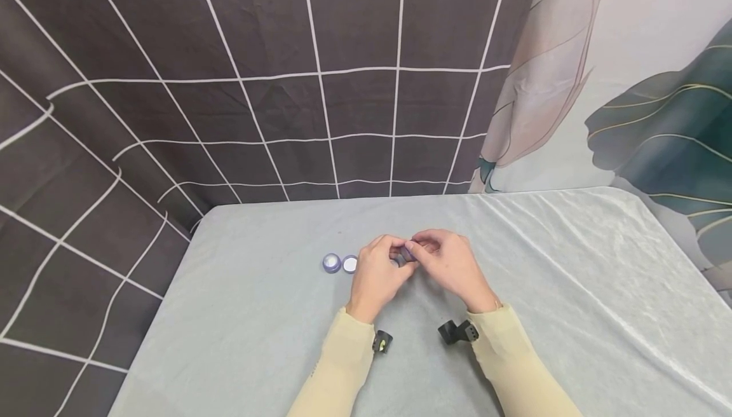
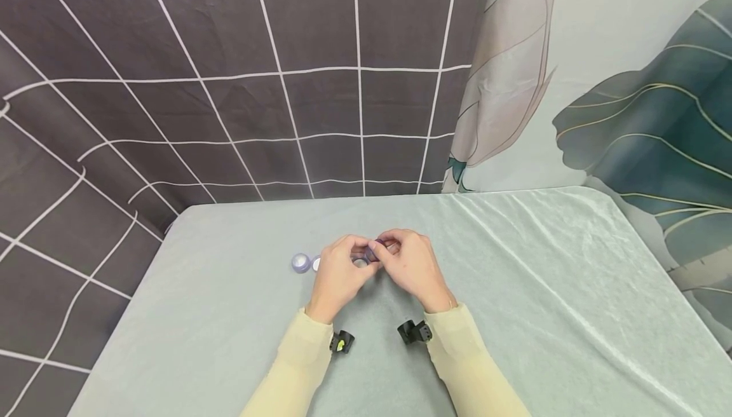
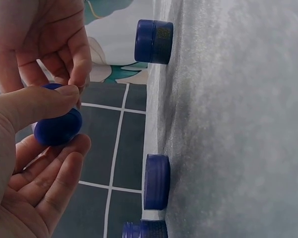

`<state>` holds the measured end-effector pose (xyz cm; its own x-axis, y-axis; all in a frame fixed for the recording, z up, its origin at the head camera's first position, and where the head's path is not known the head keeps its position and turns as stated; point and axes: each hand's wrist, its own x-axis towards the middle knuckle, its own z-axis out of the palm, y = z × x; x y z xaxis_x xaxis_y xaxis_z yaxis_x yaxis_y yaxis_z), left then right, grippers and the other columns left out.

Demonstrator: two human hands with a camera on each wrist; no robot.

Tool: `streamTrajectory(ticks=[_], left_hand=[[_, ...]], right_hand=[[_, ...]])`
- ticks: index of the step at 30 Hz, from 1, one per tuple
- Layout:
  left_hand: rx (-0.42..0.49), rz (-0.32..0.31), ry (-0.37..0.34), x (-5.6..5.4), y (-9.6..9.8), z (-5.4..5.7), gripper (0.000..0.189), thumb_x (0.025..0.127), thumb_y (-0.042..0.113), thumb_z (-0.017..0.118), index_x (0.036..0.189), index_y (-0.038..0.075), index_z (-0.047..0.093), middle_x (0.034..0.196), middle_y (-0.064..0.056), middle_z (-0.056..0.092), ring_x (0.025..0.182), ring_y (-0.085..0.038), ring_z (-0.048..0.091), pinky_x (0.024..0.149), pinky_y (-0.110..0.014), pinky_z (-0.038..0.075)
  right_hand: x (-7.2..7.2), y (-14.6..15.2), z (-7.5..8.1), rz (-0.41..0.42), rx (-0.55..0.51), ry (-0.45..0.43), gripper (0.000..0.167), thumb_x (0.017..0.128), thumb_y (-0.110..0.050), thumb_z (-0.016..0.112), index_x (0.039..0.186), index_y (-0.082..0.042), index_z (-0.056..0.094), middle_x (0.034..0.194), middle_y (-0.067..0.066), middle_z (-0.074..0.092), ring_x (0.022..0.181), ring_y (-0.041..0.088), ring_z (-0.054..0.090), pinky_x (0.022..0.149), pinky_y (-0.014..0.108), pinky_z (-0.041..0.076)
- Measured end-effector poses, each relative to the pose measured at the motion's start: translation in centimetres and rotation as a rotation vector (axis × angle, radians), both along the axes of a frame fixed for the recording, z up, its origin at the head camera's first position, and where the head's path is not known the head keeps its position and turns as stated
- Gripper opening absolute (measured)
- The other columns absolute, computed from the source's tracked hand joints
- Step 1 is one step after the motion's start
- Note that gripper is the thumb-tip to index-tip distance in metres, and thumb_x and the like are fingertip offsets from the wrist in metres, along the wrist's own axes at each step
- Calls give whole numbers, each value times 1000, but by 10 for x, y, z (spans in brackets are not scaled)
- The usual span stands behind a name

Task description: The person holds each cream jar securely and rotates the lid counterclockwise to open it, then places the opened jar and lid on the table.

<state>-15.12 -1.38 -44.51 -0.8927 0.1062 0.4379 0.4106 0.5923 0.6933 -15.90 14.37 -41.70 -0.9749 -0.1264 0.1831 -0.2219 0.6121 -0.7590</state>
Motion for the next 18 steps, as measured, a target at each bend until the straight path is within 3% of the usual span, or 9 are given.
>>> streamTrajectory(ticks=[18], left_hand=[[10,-3,-14,-1,0,0,34,72,16,89,101,8,73,96,-1,74,80,-9,70,75,-19,54]], right_hand=[[0,-1,3,5,-11,4,26,90,-26,74,103,-4,76,90,5,76,77,13,72,69,34,58]])
